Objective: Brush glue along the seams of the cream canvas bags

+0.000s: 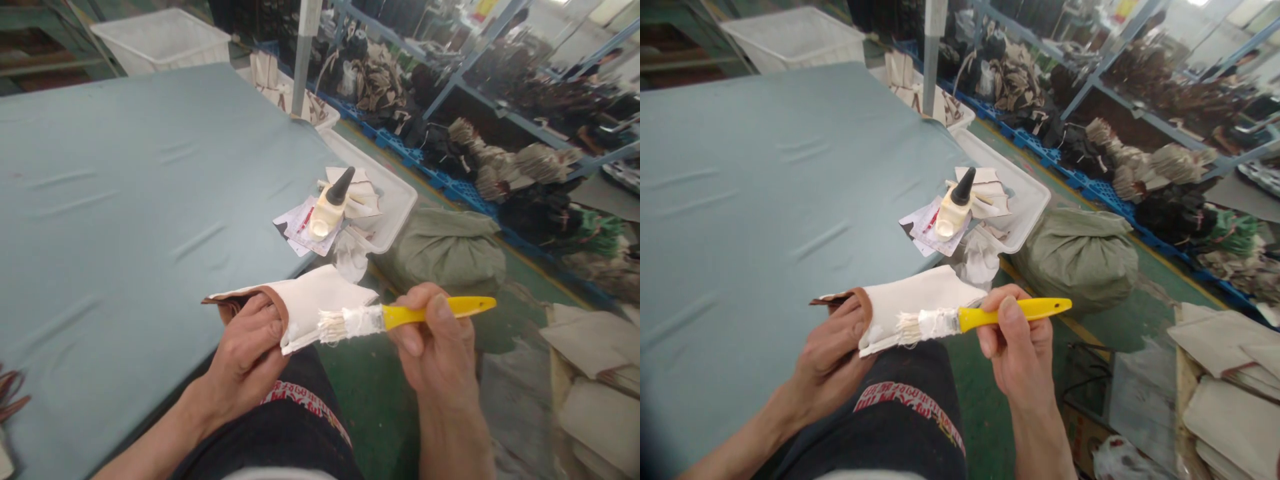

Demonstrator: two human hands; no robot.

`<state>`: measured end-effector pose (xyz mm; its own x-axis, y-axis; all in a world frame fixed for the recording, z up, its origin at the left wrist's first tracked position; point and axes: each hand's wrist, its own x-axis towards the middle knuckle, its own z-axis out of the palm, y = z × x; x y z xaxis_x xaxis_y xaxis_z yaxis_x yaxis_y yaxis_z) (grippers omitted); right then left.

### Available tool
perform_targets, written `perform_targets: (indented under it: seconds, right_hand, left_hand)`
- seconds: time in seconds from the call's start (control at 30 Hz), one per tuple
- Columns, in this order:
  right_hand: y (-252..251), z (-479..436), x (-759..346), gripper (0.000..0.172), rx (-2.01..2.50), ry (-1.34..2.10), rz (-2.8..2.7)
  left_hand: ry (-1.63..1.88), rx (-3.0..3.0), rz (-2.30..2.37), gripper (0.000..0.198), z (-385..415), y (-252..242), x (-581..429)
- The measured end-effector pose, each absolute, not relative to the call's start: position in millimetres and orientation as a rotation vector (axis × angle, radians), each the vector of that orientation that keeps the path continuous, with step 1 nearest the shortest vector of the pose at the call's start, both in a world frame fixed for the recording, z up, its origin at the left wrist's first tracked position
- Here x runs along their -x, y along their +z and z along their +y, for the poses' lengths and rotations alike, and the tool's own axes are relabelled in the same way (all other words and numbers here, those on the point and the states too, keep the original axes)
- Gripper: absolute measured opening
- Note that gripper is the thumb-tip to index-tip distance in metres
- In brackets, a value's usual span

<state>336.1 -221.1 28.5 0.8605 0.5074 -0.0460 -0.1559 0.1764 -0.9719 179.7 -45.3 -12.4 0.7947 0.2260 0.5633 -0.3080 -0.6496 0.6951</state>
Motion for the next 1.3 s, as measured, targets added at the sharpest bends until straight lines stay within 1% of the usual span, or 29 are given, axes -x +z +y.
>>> perform_targets:
  seconds: [0.23, 0.4, 0.6, 0.87, 1.07, 1.3]
  right_hand:
    - [34.6, -206.2, -340.5, 0.047, 1.271, 0.651, -0.346]
    - [36.0, -192.3, -357.5, 0.052, 1.289, 0.823, -0.545]
    - [45.2, -174.2, -365.1, 0.052, 1.247, 0.972, -0.689]
    - [46.0, -163.2, -363.1, 0.053, 1.254, 0.963, -0.692]
    - [44.4, -169.1, -369.8, 0.049, 1.232, 0.952, -0.698]
    - [37.6, -167.1, -367.4, 0.045, 1.157, 0.940, -0.707]
  left_hand:
    - [0.727, -1.987, -0.010, 0.023, -45.4, -6.0, -178.8]
    - [0.674, -1.942, -0.050, 0.026, -46.2, -1.0, -181.1]
    - [0.586, -1.886, -0.075, 0.029, -46.9, -5.1, -180.5]
    - [0.578, -1.913, -0.037, 0.027, -46.6, -7.6, -180.6]
    - [0.593, -1.864, -0.074, 0.022, -47.5, -7.9, -183.4]
    - [0.546, -1.800, -0.083, 0.023, -48.7, -9.2, -184.7]
